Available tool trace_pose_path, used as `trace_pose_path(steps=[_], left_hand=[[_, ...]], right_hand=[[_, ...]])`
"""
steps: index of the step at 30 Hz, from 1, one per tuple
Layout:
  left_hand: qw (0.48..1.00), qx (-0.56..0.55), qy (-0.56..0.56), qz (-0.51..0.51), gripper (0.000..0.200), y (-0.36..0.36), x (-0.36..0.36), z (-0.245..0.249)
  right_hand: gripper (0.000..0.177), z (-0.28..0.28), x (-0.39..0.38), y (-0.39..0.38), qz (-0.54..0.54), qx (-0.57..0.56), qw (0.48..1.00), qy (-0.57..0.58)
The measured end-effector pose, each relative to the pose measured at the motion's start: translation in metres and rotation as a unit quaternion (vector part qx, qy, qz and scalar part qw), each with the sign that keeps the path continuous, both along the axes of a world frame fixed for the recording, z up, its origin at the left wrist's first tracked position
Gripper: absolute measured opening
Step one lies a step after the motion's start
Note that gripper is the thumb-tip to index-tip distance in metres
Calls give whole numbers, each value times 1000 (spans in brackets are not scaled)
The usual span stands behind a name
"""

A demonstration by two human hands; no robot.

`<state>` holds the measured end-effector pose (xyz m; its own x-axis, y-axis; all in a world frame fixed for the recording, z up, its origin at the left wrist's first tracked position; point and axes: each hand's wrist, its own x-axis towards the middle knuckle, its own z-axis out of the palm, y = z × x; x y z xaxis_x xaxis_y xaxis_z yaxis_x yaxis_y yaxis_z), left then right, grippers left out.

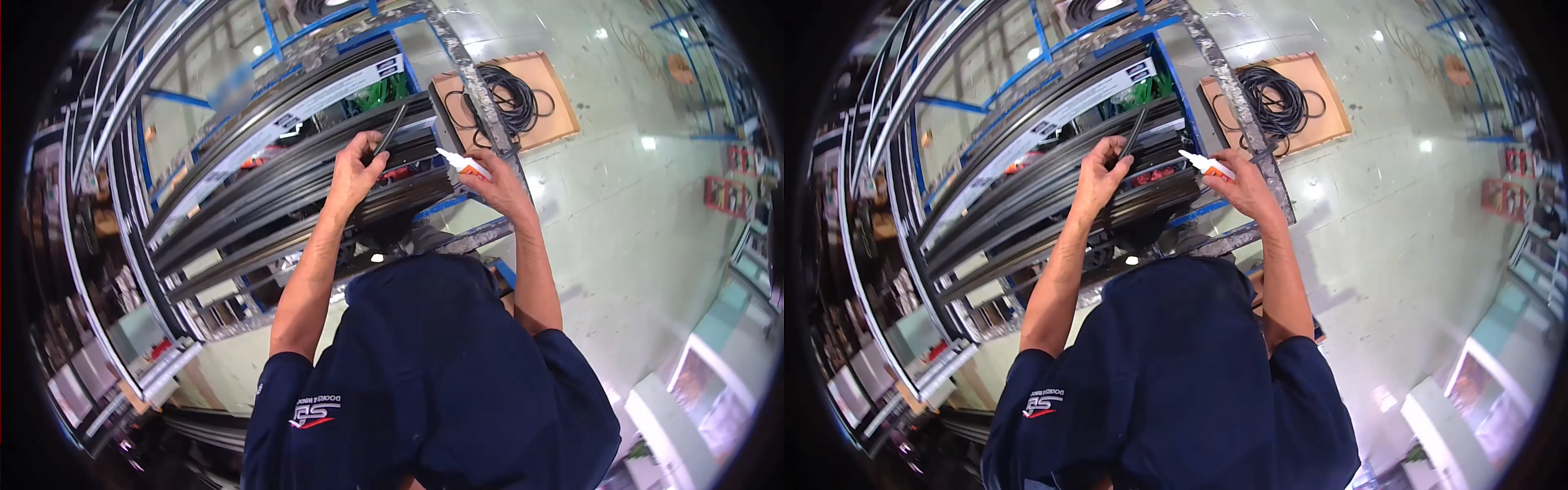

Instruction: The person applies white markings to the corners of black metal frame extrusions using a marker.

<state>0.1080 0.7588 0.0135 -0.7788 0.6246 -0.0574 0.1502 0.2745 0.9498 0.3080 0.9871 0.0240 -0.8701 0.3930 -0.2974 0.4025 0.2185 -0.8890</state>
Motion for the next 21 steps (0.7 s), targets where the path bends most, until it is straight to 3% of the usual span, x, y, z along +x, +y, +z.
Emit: trace_pose_path(steps=[3, 6, 15, 18, 21], left_hand=[[999, 32, 8, 2, 22, -8, 3, -12], [998, 54, 18, 4, 25, -11, 5, -17], [999, 48, -7, 21, 29, -12, 5, -10], [997, 58, 38, 22, 29, -11, 4, -12], [997, 50, -57, 29, 28, -12, 5, -3]], right_hand=[[49, 6, -4, 0, 2, -7, 999, -39], [49, 12, -13, -1, 46, 56, 996, -52], [45, 20, -37, -17, 58, 135, 989, -28], [43, 20, -42, -22, 64, 162, 984, -17], [40, 29, -47, -29, 51, 165, 984, -36]])
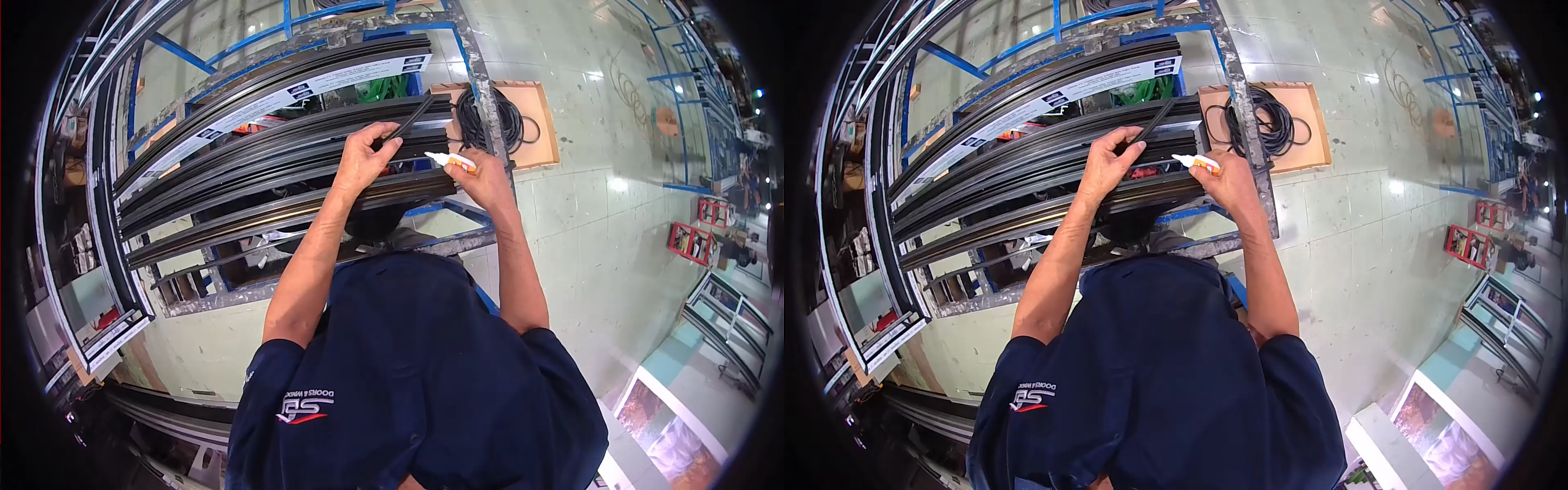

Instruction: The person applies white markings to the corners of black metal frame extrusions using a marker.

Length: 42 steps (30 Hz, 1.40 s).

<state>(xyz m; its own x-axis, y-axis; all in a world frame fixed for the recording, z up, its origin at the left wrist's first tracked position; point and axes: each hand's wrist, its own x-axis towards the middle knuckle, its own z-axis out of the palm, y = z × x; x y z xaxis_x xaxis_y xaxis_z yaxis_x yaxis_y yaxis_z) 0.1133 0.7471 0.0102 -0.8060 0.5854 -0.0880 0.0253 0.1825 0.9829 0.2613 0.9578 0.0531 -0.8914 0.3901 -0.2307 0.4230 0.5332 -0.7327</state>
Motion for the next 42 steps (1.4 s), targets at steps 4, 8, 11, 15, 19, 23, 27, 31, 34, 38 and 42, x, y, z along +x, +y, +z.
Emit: trace_pose_path(steps=[4, 8, 11, 15, 19, 23, 27, 31, 34, 38, 42], left_hand=[[999, 12, 47, 2, 27, 1, -1, -9], [999, 8, 39, 5, 28, 1, -3, -12], [1000, 7, 15, 8, 28, 0, -2, -11], [1000, 1, 14, 8, 28, 1, -3, -12], [1000, 8, 13, 10, 29, 0, -2, -11], [1000, 12, 2, 9, 29, 1, -1, -8], [1000, -1, -6, -5, 27, 0, -3, -9], [1000, 7, 5, -3, 27, -2, -4, -13], [1000, 22, 11, 4, 27, 1, -3, -15], [999, 26, 22, 1, 26, 2, -3, -16], [1000, 24, 14, 5, 25, 0, -4, -15]], right_hand=[[37, -4, 1, -8, -10, 33, 999, 17], [35, -1, 1, -15, -31, 49, 998, 23], [42, -3, 5, -12, -47, 29, 998, 10], [45, 7, 6, -11, -72, 23, 997, 4], [45, -5, 11, -6, -74, 44, 996, 27], [44, -2, 8, -12, -70, 48, 996, 25], [39, -6, 4, -22, -80, 28, 996, 40], [38, 0, 10, -12, -96, 36, 994, 42], [38, 0, 14, -7, -99, 50, 993, 48], [37, -7, 5, -19, -70, 39, 995, 61], [29, -5, -6, -35, -35, 74, 993, 84]])
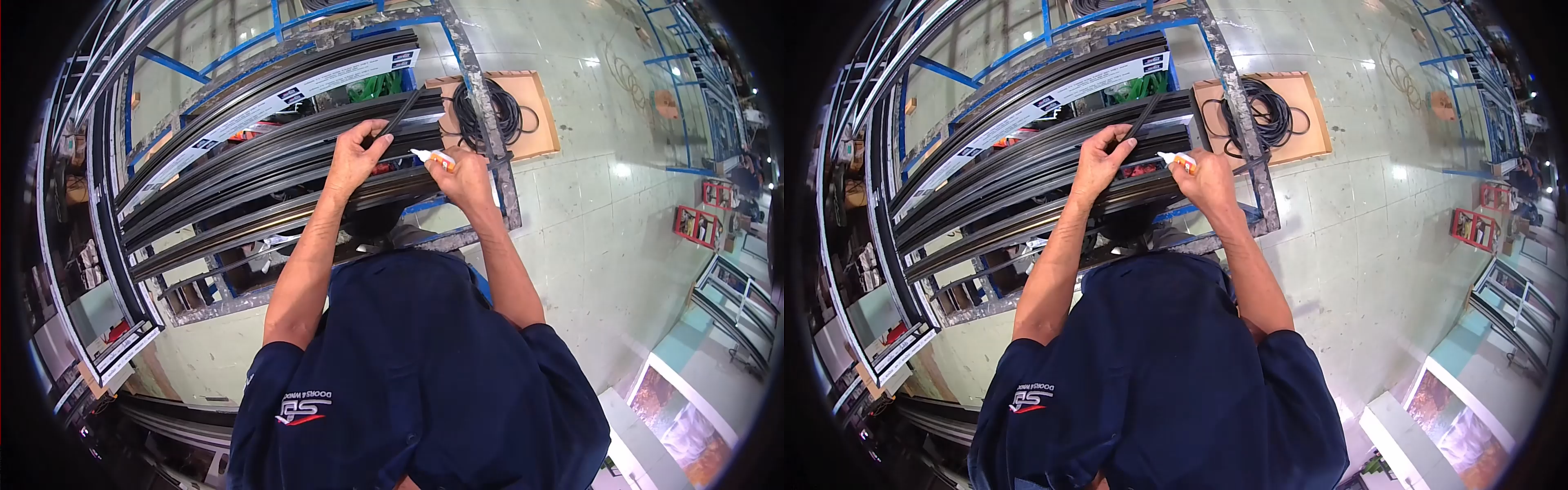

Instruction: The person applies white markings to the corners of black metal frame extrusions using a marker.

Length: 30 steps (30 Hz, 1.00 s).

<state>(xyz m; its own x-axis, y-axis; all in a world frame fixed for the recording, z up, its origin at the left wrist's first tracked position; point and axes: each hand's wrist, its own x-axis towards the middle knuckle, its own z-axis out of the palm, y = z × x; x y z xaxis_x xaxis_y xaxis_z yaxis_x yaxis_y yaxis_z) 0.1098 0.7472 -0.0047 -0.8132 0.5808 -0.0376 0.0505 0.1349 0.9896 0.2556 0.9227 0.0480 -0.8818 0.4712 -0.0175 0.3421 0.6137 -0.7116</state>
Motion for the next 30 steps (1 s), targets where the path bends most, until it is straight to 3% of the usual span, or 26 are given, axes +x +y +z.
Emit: trace_pose_path(steps=[6, 9, 15, 18, 24, 27, 30], left_hand=[[1000, -24, 4, -12, 26, -2, -1, 1], [1000, -14, 10, -13, 26, -1, -2, -4], [1000, -7, -1, -2, 27, 0, 0, 2], [1000, -15, -22, -2, 27, 0, 0, 3], [1000, -1, 1, 3, 26, 1, 1, -3], [1000, 5, 5, 1, 26, 1, 0, -4], [1000, 5, 21, -1, 27, 1, 0, -6]], right_hand=[[35, -3, 10, 12, -58, -43, 997, -7], [42, 8, 15, 20, -72, -75, 992, -67], [37, 5, 18, 28, -39, -50, 998, 0], [44, 11, 15, 33, -13, -48, 997, -60], [43, 13, 6, 29, 10, -45, 994, -99], [38, 13, 2, 23, 3, -35, 998, -48], [39, 16, -1, 23, 8, -59, 995, -75]])
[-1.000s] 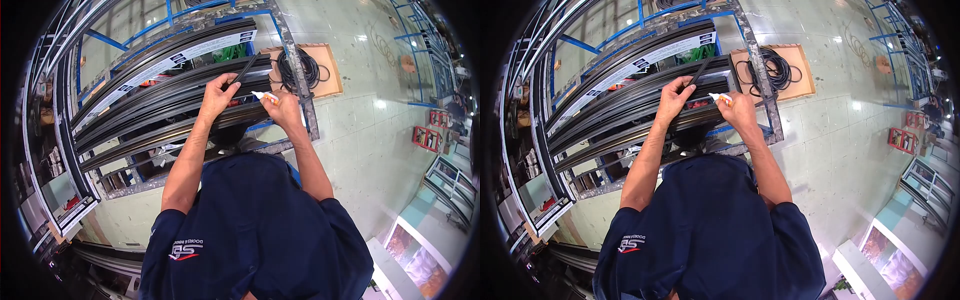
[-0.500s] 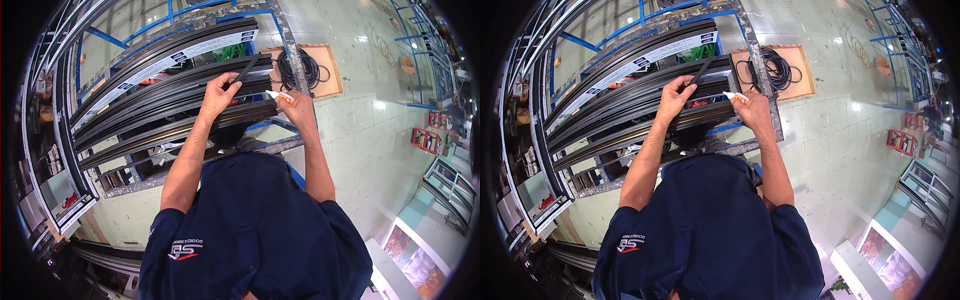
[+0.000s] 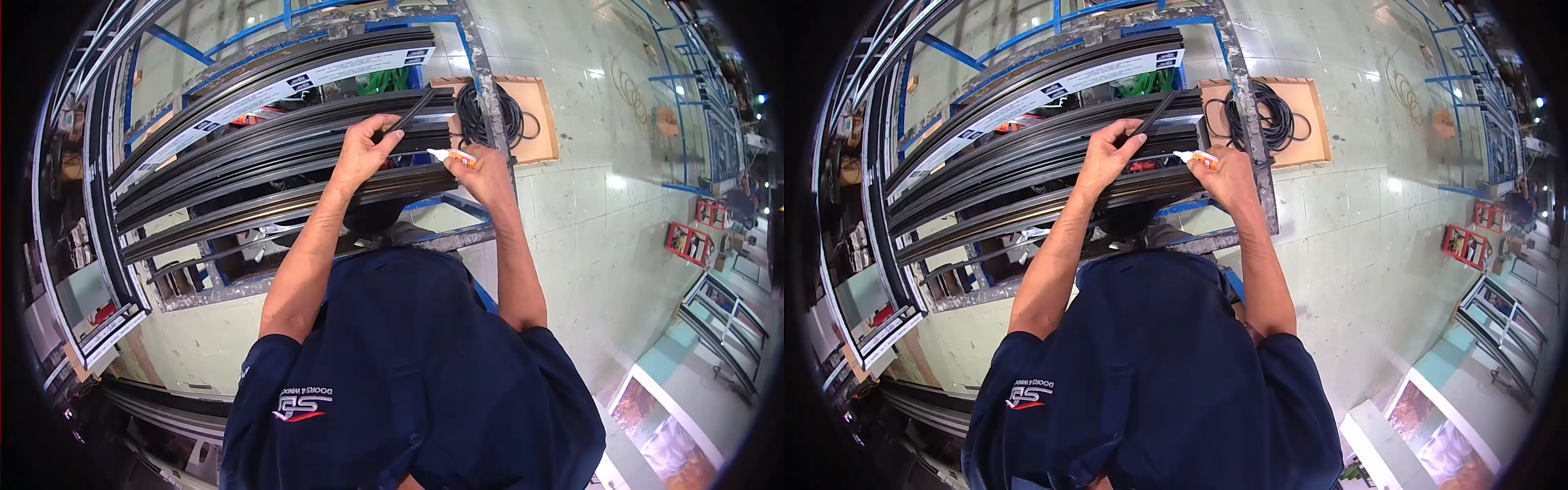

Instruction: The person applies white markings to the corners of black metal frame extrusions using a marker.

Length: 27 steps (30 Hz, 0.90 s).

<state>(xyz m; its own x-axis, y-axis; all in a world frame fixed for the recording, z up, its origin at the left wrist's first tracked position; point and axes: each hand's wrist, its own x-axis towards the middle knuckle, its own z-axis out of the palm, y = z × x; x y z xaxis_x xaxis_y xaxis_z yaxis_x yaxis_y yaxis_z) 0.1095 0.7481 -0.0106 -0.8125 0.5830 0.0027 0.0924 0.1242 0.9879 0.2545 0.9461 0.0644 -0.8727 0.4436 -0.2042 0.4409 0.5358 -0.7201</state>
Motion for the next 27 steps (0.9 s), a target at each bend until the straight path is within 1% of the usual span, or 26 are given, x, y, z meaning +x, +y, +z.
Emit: trace_pose_path(steps=[3, 6, 9, 12, 15, 18, 21, 24, 27], left_hand=[[999, -7, -39, -2, 28, -1, 1, 2], [1000, -8, -10, -4, 29, -1, 0, 2], [1000, 7, 3, 2, 29, -1, 0, 0], [1000, -10, 4, -8, 30, -2, -1, -1], [1000, 1, 19, -5, 30, -2, -1, -1], [1000, 1, -1, -6, 30, -2, -1, 1], [1000, 0, -6, -4, 30, -3, -1, 5], [1000, 0, 8, -8, 29, -3, -1, 3], [1000, 5, 1, 1, 28, -2, 0, 4]], right_hand=[[39, -1, -3, 0, 6, -10, 1000, 1], [38, -6, -3, 6, 21, 10, 999, -23], [36, -7, 0, 13, -3, 3, 999, -43], [36, -14, 4, 18, 2, 23, 999, -30], [38, -3, 4, 15, 35, 109, 993, -24], [33, 5, 2, 12, 54, 145, 988, -2], [30, 19, -4, 11, 97, 188, 977, -13], [28, 20, -9, 16, 145, 202, 968, -10], [26, 20, -14, 20, 191, 249, 949, 5]])
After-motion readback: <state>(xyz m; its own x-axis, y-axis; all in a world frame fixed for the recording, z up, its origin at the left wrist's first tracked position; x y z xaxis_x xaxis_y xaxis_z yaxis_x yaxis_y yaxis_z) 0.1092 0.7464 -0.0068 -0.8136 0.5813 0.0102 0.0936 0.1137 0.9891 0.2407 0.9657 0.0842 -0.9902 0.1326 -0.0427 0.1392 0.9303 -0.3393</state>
